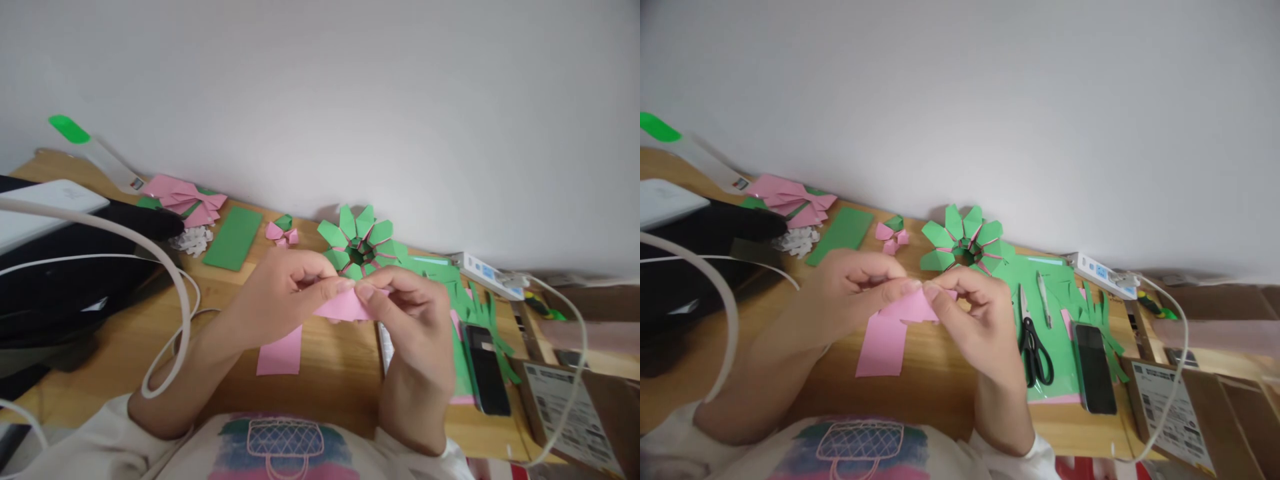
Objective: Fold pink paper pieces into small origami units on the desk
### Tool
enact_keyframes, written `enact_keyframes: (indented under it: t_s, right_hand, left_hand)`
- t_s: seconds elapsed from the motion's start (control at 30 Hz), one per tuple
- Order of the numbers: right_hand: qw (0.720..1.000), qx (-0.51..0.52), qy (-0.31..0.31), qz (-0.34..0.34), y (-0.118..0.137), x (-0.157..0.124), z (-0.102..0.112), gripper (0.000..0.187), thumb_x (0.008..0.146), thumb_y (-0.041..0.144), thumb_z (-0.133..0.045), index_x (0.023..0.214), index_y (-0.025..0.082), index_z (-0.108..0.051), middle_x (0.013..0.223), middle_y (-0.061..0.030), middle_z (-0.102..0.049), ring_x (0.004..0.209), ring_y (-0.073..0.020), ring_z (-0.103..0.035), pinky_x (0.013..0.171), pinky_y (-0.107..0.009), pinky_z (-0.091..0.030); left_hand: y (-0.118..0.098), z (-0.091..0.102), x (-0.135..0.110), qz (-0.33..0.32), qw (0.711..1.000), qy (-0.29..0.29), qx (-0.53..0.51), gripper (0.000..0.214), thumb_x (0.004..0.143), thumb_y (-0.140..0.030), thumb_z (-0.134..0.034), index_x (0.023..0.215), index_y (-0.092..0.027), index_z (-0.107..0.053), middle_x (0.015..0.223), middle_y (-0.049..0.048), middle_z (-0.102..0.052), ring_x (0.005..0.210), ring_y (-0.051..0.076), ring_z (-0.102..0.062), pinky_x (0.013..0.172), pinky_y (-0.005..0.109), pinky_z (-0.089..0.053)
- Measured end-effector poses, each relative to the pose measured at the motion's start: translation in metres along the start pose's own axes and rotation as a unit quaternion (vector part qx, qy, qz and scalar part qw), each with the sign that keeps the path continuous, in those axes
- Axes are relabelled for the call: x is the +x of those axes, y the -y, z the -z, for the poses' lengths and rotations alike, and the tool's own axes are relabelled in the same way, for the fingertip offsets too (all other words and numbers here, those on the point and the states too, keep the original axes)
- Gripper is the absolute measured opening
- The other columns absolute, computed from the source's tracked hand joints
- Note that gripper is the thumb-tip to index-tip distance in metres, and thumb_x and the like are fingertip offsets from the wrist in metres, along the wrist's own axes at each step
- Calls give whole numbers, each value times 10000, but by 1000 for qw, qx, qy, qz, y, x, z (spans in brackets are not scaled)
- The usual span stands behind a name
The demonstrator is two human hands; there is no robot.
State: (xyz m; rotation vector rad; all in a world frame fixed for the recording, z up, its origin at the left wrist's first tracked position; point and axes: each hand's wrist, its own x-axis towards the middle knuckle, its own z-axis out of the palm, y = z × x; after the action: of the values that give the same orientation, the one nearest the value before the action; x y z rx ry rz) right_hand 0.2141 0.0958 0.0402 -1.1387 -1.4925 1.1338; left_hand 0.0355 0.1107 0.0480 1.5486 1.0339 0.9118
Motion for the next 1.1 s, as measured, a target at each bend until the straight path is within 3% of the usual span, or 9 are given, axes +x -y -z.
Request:
enact_keyframes:
  t_s: [0.1, 0.2, 0.3, 0.43, 0.57, 0.67, 0.83, 1.1]
  right_hand:
    - [1000, 21, 2, -11, -1, 2, 0, 126, 844, 272, -680, 733, 218, -709, 564, 25, -650, 496, -104, -576, 482, -228, -459]
    - [998, 44, -46, -6, -2, 4, -2, 82, 825, 269, -706, 753, 229, -713, 556, 33, -654, 477, -104, -582, 474, -227, -477]
    - [994, 61, -87, 12, -3, 3, -5, 80, 826, 229, -707, 748, 244, -716, 567, 45, -657, 495, -90, -588, 487, -205, -480]
    - [991, 90, -97, 25, -5, 4, -4, 80, 846, 276, -695, 780, 259, -739, 643, 36, -684, 557, -87, -606, 524, -198, -485]
    - [982, 188, 2, 21, -5, 7, 2, 249, 905, 389, -599, 782, 229, -744, 584, 2, -669, 496, -123, -597, 471, -241, -482]
    - [971, 227, 71, 29, -5, 6, 4, 103, 847, 330, -688, 855, 235, -728, 613, 9, -684, 466, -114, -590, 458, -236, -490]
    - [965, 224, 114, 79, -8, 0, 0, 93, 809, 282, -729, 887, 235, -710, 625, 4, -671, 534, -144, -636, 509, -279, -544]
    - [964, 228, 127, 42, -11, -2, -3, 182, 795, 398, -731, 814, 223, -689, 664, -14, -702, 568, -155, -655, 513, -283, -526]
  left_hand:
    - [1, -1, 1, -4, 999, -51, 4, 288, 810, -244, -623, 534, -179, -571, 474, -60, -470, 448, 70, -364, 415, 214, -250]
    - [2, -2, 2, -11, 994, -106, -36, 224, 774, -280, -687, 587, -183, -612, 546, -41, -565, 504, 89, -465, 472, 219, -352]
    - [3, -5, 3, -13, 995, -71, -74, 97, 738, -240, -717, 687, -174, -668, 638, -17, -656, 588, 112, -578, 537, 214, -434]
    - [6, -7, 6, 11, 992, -41, -116, 85, 774, -181, -675, 699, -142, -677, 634, 3, -691, 585, 113, -629, 534, 201, -458]
    - [11, -7, 8, 32, 961, -5, -274, 93, 807, -224, -685, 753, -148, -681, 585, -27, -691, 508, 93, -637, 530, 188, -476]
    - [13, -6, 6, 43, 935, 46, -348, 210, 798, -302, -733, 686, -143, -654, 552, -32, -676, 509, 89, -650, 531, 173, -459]
    - [8, -8, 1, 79, 893, 138, -422, 241, 779, -332, -770, 699, -149, -635, 574, -29, -699, 488, 75, -640, 497, 156, -462]
    - [5, -5, -1, 97, 906, 162, -378, 149, 805, -217, -713, 705, -156, -622, 559, -33, -687, 490, 69, -627, 457, 132, -432]
